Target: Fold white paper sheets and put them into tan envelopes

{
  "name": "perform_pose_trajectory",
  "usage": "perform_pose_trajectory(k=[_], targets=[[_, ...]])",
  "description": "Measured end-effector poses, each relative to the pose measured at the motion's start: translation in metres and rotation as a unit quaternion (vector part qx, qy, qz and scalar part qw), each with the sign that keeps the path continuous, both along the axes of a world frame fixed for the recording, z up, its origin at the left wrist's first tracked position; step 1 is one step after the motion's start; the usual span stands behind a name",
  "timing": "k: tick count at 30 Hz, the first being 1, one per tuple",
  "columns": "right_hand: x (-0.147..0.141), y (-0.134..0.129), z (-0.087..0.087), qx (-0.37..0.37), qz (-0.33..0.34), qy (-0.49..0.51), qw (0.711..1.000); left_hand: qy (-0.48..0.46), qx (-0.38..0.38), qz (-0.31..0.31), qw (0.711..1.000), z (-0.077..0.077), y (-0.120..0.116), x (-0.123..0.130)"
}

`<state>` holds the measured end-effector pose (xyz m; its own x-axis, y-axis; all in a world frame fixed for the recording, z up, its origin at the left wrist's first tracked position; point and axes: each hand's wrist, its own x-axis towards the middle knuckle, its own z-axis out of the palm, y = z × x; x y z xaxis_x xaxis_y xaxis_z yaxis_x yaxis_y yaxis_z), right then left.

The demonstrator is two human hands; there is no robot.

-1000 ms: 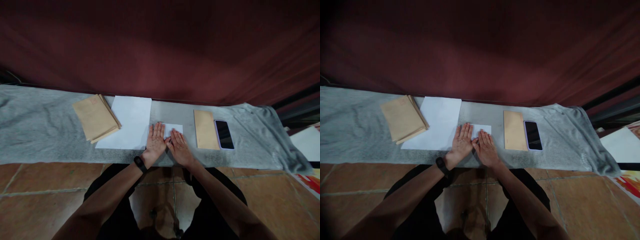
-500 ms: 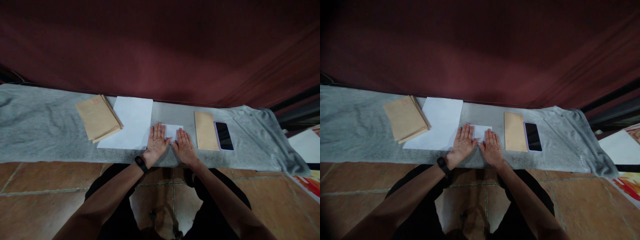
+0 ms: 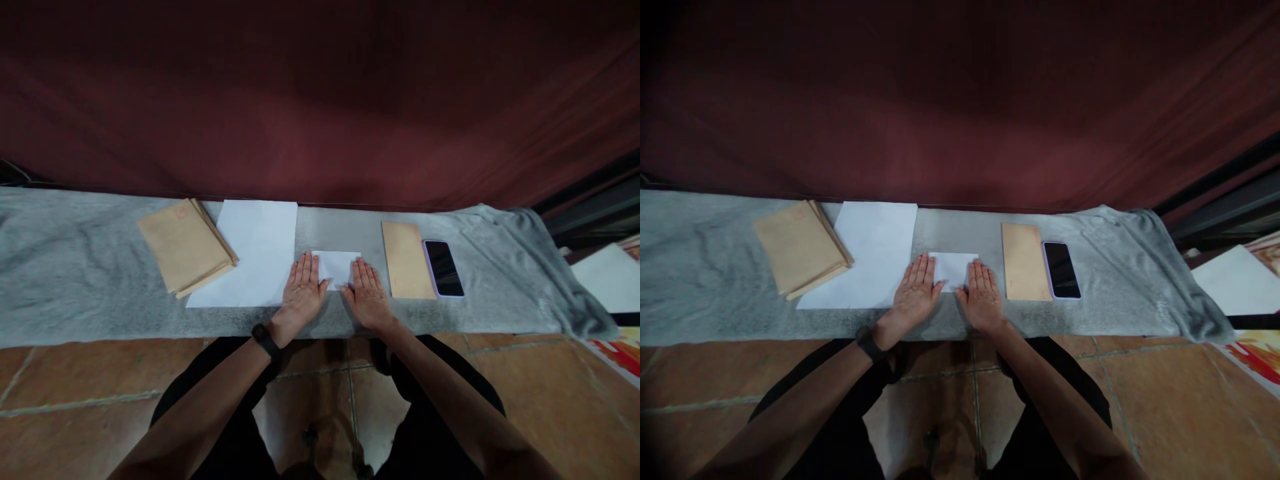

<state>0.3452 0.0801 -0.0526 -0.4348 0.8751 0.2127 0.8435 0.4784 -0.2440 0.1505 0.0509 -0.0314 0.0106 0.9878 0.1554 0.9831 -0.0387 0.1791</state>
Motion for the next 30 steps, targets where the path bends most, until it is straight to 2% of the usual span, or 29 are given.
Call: perform_pose_trajectory(k=[4, 9, 11, 22, 30], targets=[[-0.001, 0.000, 0.000, 0.003, -0.004, 0.009, 1.000, -0.001, 0.015, -0.011, 1.000, 0.002, -0.001, 0.004], [-0.003, -0.001, 0.003, -0.001, -0.007, 0.006, 1.000, -0.010, 0.014, -0.098, 0.995, 0.003, -0.004, 0.015], [-0.003, 0.000, 0.005, -0.002, -0.009, 0.004, 1.000, -0.014, 0.009, -0.110, 0.994, 0.002, -0.006, 0.019], [0.000, 0.007, 0.013, -0.011, -0.024, 0.002, 1.000, 0.001, -0.012, -0.049, 0.999, 0.002, 0.001, 0.011], [0.000, 0.039, 0.020, -0.041, 0.007, 0.022, 0.999, -0.001, -0.007, -0.055, 0.998, 0.005, 0.007, 0.010]])
